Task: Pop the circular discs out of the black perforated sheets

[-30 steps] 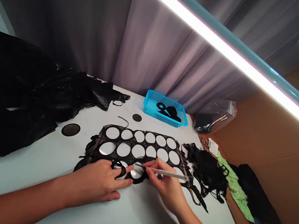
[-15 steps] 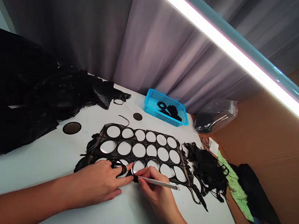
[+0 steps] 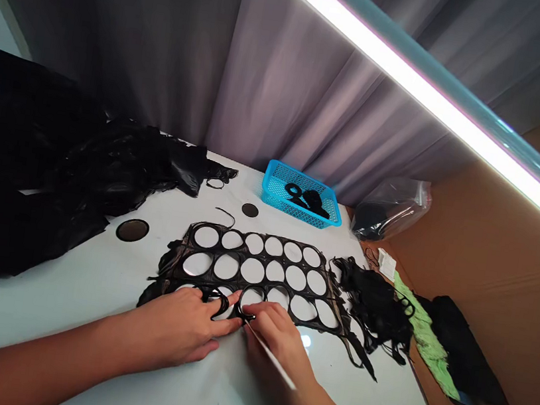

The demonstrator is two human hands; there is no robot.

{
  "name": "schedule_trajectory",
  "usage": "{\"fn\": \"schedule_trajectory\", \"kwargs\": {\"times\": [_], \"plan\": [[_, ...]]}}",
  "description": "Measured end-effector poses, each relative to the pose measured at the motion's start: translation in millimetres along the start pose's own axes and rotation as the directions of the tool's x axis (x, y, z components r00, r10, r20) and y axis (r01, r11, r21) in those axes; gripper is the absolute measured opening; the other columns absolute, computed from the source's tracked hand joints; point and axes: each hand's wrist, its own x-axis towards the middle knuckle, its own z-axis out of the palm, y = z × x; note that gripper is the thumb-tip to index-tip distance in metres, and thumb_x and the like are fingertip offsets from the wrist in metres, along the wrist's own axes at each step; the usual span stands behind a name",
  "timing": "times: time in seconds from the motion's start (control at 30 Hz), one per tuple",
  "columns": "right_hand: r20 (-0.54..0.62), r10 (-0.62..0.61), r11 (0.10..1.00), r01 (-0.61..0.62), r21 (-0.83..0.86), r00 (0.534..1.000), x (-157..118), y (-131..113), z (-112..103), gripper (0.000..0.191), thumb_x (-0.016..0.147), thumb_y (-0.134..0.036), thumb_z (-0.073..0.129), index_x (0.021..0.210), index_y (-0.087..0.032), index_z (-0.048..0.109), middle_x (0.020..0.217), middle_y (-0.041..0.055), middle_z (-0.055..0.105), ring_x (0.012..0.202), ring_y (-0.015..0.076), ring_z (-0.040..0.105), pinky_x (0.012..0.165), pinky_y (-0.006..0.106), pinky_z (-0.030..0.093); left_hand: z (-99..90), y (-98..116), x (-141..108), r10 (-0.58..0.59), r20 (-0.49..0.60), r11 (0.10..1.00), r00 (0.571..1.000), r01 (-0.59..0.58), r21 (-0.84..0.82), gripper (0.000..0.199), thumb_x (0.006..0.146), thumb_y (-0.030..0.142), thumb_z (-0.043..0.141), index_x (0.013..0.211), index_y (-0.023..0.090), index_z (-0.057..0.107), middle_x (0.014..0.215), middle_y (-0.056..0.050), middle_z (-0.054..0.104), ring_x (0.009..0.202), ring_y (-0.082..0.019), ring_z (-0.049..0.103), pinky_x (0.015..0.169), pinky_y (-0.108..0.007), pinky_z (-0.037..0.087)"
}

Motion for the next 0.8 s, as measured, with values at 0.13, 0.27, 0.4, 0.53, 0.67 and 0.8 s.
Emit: {"fn": "schedule_trajectory", "kwargs": {"times": [0.13,0.27,0.4,0.53,0.67,0.8], "plan": [[0.034,-0.072,0.983,0.076,-0.168,0.997,5,10,-8,0.021,0.096,-0.01,0.044,0.091,-0.024,0.058,0.11,0.0063,0.071,0.103,0.0239,0.062,0.086,0.039,0.045,-1.8,2,2,0.005,0.039,1.0,0.999,-0.006,0.027,0.049,0.088,0.033,0.066,0.135,0.032,0.054,0.137,-0.013,0.06,0.07,-0.023,0.068,0.063,-0.037,0.052],[-0.247,0.068,0.953,-0.137,-0.272,0.966,28,41,-44,0.018,0.097,-0.018,0.044,0.087,-0.023,0.059,0.104,0.0077,0.071,0.097,0.0236,0.063,0.085,0.038,0.044,-4.4,1,2,-0.003,0.061,1.0,0.998,0.002,0.026,0.054,0.086,0.033,0.068,0.138,0.033,0.052,0.141,-0.013,0.057,0.07,-0.023,0.069,0.062,-0.037,0.053],[-0.425,0.257,0.913,-0.362,-0.189,0.868,43,58,-72,0.016,0.094,-0.03,0.049,0.083,-0.023,0.058,0.096,0.0091,0.073,0.082,0.024,0.064,0.074,0.036,0.046,-9.1,-2,1,0.002,0.065,1.0,0.998,-0.002,-0.003,0.052,0.088,0.032,0.065,0.138,0.035,0.052,0.143,-0.011,0.055,0.07,-0.022,0.069,0.062,-0.035,0.053],[-0.44,0.315,0.918,-0.388,-0.085,0.841,47,61,-86,0.017,0.092,-0.034,0.052,0.08,-0.023,0.057,0.098,0.0077,0.073,0.082,0.0229,0.065,0.072,0.033,0.047,-13.6,-1,0,-0.004,0.092,1.0,0.996,0.005,-0.009,0.049,0.089,0.029,0.063,0.136,0.034,0.054,0.141,-0.012,0.057,0.07,-0.022,0.07,0.061,-0.035,0.053],[-0.585,0.334,0.897,-0.441,-0.044,0.739,56,65,-109,0.016,0.087,-0.034,0.055,0.079,-0.021,0.059,0.092,0.0084,0.072,0.083,0.0246,0.064,0.077,0.035,0.045,-19.6,-2,1,-0.01,0.098,0.994,0.995,0.021,-0.105,0.045,0.087,0.026,0.064,0.132,0.032,0.058,0.139,-0.013,0.058,0.075,-0.024,0.071,0.064,-0.036,0.053],[-0.208,0.469,0.848,-0.372,0.378,0.858,61,41,-113,0.027,0.084,-0.035,0.065,0.065,-0.021,0.052,0.089,0.0079,0.072,0.092,0.0242,0.065,0.076,0.032,0.047,-31.0,-13,5,-0.234,0.029,0.763,0.972,0.202,-0.614,0.029,0.091,0.03,0.061,0.119,0.032,0.066,0.12,-0.003,0.069,0.089,-0.021,0.068,0.08,-0.034,0.052]]}}
